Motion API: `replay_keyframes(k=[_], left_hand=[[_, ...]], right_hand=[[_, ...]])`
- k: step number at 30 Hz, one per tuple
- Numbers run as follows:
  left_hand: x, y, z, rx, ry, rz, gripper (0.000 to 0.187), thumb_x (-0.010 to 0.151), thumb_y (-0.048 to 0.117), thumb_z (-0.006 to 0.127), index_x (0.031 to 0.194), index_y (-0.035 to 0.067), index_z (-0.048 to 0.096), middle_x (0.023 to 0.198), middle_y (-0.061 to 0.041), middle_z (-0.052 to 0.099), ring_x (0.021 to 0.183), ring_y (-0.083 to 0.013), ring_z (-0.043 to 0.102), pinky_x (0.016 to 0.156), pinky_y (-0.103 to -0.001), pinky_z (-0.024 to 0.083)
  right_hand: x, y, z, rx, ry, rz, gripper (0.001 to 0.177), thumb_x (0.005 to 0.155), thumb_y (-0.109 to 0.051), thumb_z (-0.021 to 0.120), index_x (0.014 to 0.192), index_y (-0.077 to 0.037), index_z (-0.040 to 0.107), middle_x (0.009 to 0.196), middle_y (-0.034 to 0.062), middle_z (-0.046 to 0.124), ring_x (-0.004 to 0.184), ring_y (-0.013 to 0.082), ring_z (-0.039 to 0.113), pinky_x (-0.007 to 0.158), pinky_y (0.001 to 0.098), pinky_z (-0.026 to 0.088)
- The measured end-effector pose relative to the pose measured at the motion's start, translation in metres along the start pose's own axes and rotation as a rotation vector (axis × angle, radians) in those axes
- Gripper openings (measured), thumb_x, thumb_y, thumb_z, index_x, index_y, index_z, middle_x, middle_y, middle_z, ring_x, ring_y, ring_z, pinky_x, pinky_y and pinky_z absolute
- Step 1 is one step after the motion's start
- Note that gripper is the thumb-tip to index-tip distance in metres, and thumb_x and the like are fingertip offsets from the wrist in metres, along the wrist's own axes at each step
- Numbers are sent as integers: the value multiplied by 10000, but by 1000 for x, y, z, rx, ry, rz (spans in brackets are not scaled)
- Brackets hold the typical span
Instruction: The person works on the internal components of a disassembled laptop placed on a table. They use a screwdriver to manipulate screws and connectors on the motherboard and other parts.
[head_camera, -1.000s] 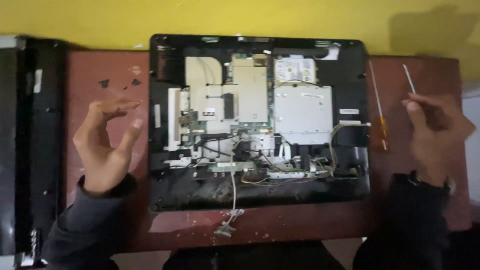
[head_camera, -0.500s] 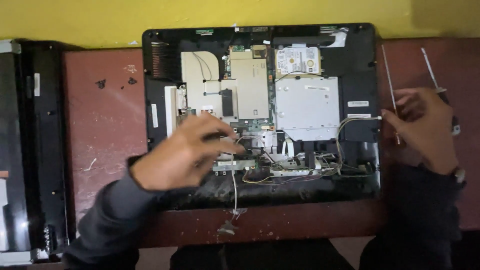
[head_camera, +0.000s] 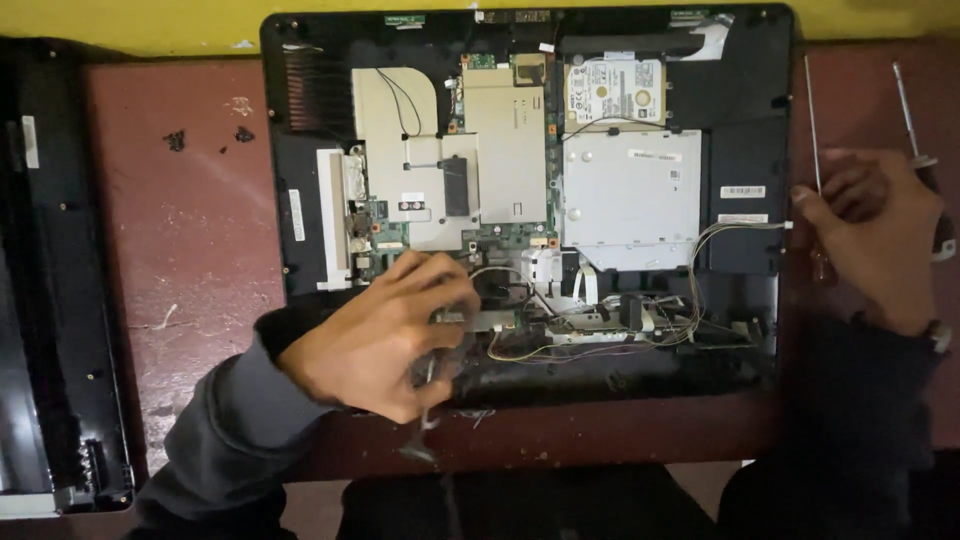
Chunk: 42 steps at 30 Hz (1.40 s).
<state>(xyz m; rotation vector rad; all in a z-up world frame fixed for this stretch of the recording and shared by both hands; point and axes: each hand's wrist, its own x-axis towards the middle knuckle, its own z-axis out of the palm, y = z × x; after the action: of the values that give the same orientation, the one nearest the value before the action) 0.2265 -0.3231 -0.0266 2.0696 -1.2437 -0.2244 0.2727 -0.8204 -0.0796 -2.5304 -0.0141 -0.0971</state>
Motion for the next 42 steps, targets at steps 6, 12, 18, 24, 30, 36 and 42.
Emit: replay_keyframes(k=[6, 12, 18, 24, 30, 36, 42], left_hand=[[-4, 0, 29, 133, 8, -49, 401, 853, 402, 784, 1051, 70, 677, 991, -97, 667, 1036, -297, 568, 893, -474, 480], [-1, 8, 38, 140, 1, 24, 329, 875, 149, 826, 1166, 106, 679, 1206, -128, 550, 1143, -318, 531, 975, -506, 432], [-1, 7, 36, 3, -7, 1, 86, 966, 128, 719, 1005, 108, 645, 1172, -117, 547, 1150, -317, 523, 970, -534, 454], [10, 11, 26, -154, -32, -6, 30, 989, 107, 615, 975, 83, 605, 1036, -79, 579, 1024, -280, 511, 950, -462, 393], [8, 12, 26, -213, -45, 17, 50, 984, 97, 619, 1003, 127, 584, 1065, -58, 612, 1134, -288, 517, 1001, -499, 382], [9, 17, 21, -213, -94, 50, 131, 940, 6, 584, 938, 122, 522, 850, -45, 609, 1090, -293, 527, 974, -455, 354], [7, 26, 15, -290, -40, 79, 325, 940, 6, 735, 1231, 73, 603, 1000, -106, 647, 1019, -296, 544, 826, -420, 369]], right_hand=[[-1, 7, 5, 54, 5, 22, 399, 1114, 102, 804, 1473, 65, 634, 1033, 148, 613, 850, 183, 569, 767, 309, 487], [-1, -10, -1, -60, -24, -20, 417, 1084, 121, 825, 1463, 101, 652, 1069, 201, 647, 893, 252, 604, 776, 362, 514], [0, 6, 0, -10, -33, -10, 331, 1124, 93, 804, 1423, 71, 665, 996, 147, 620, 810, 194, 556, 734, 342, 471], [-1, 2, -2, -56, -35, -63, 355, 1098, 123, 823, 1418, 111, 668, 1016, 176, 643, 820, 229, 577, 751, 365, 509], [-2, -5, -3, -128, -38, -109, 348, 1125, 117, 826, 1441, 129, 679, 1018, 212, 639, 832, 268, 582, 747, 404, 503], [-4, 4, 3, -32, -3, -18, 378, 1137, 102, 811, 1484, 81, 663, 1060, 180, 633, 913, 241, 603, 814, 359, 492], [-4, -12, 3, -193, -35, 52, 413, 1106, 77, 771, 1485, 96, 610, 1136, 231, 643, 1008, 317, 620, 822, 431, 504]])
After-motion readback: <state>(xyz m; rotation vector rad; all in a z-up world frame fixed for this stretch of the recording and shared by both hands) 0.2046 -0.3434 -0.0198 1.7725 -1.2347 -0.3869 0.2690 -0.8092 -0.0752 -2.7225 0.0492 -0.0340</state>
